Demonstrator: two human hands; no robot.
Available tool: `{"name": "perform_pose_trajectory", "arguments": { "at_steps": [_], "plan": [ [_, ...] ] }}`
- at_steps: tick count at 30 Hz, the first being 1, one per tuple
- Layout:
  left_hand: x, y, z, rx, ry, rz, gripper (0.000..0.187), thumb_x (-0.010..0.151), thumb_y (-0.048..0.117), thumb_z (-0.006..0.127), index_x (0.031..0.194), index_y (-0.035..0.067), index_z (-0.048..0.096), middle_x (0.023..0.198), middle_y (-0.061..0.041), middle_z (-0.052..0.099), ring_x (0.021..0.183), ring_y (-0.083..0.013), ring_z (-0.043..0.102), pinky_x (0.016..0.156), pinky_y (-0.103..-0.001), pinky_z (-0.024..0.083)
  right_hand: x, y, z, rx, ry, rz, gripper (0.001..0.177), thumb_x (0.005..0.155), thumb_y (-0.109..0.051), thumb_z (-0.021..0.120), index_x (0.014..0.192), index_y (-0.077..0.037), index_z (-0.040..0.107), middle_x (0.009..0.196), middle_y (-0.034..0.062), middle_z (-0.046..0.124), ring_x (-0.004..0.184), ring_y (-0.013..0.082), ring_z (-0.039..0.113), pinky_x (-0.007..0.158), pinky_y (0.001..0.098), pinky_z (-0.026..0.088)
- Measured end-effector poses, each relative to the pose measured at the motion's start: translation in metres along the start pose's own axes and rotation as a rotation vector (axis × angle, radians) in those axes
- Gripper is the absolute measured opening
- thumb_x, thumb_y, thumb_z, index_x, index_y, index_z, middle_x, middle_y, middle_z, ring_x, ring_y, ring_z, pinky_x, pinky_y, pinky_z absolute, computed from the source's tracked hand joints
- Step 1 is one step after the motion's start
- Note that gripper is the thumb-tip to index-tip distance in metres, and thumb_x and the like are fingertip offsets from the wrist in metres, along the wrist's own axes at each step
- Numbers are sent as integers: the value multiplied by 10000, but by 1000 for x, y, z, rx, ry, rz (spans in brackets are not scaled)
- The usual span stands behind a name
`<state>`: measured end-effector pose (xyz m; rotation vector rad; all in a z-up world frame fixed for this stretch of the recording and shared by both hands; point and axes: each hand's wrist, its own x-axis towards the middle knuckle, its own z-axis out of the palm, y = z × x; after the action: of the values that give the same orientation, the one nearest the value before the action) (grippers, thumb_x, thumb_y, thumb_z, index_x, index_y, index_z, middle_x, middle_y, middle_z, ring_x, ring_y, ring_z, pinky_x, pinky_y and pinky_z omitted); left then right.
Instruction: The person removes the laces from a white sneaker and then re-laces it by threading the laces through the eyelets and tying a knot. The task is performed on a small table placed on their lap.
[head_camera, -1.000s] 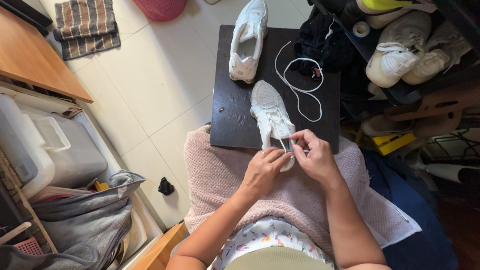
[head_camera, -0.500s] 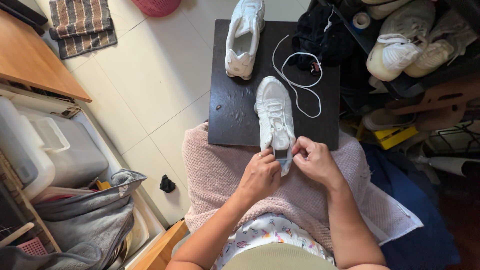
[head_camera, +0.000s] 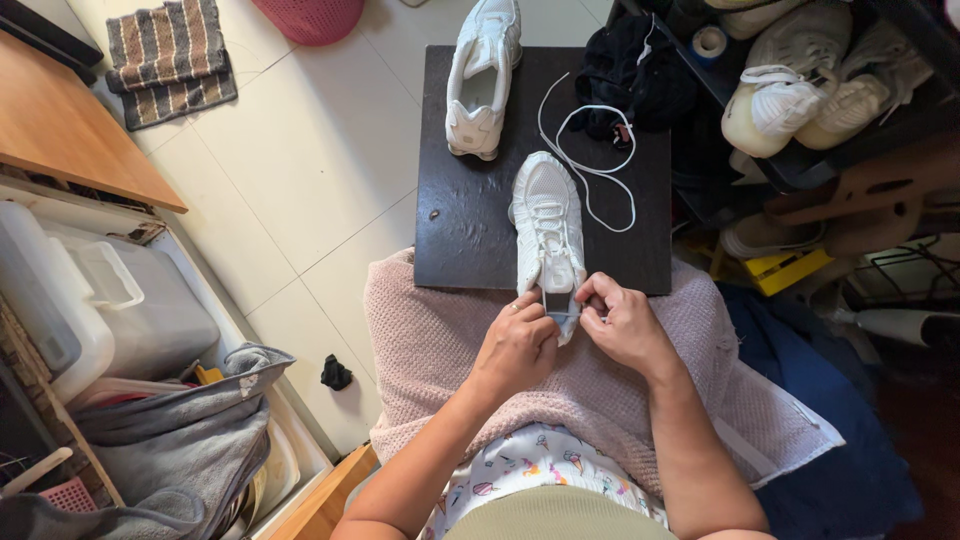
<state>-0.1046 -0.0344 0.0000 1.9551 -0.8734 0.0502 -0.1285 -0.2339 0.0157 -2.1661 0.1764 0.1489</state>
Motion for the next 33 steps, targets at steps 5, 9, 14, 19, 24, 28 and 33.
{"name": "perform_pose_trajectory", "arguments": {
  "at_steps": [5,9,14,19,24,28,33],
  "plan": [
    [-3,1,1,10,20,15,29,763,2,677,756,29,672,789,-149,615,989,-385,652,965,-462,531,-1,1,0,8,0,-8,126,812,-35,662,936,-29,638,603,46,577,529,109,533,524,299,458],
    [1,3,-1,4,-17,-34,21,772,8,677,760,24,682,810,-161,633,1017,-393,656,968,-460,533,-2,0,2,19,17,21,116,848,-42,655,962,-25,646,614,48,593,538,103,553,527,294,467],
    [11,8,-6,32,44,35,175,817,22,665,983,26,720,1020,-175,689,1225,-421,622,1059,-469,502,-5,-6,-5,88,62,-1,204,906,-86,670,1101,-53,717,742,26,675,645,88,607,585,251,503],
    [16,15,-3,39,-29,7,260,854,53,680,1110,46,729,1072,-159,700,1243,-376,639,1018,-439,538,-10,-16,-21,104,105,20,190,930,-103,666,1091,-62,759,851,30,742,722,85,657,632,238,521],
    [18,16,-3,120,-52,51,333,821,72,702,1152,39,706,1141,-162,690,1208,-358,636,989,-438,529,-1,-22,-28,76,161,-28,208,933,-111,666,1114,-60,755,913,48,734,751,91,665,653,241,532],
    [24,29,-4,188,-197,76,426,863,90,715,1284,47,673,1139,-138,654,1179,-315,636,1128,-478,469,12,-18,-22,116,133,53,206,913,-112,706,1109,-68,748,889,49,705,729,83,636,615,256,531],
    [34,37,-23,78,-178,128,546,739,34,692,1284,20,659,1231,-153,674,1196,-299,638,1131,-538,404,37,12,-40,184,375,-34,84,1006,-81,695,1070,-68,749,873,29,707,785,80,644,699,240,534]
  ]
}}
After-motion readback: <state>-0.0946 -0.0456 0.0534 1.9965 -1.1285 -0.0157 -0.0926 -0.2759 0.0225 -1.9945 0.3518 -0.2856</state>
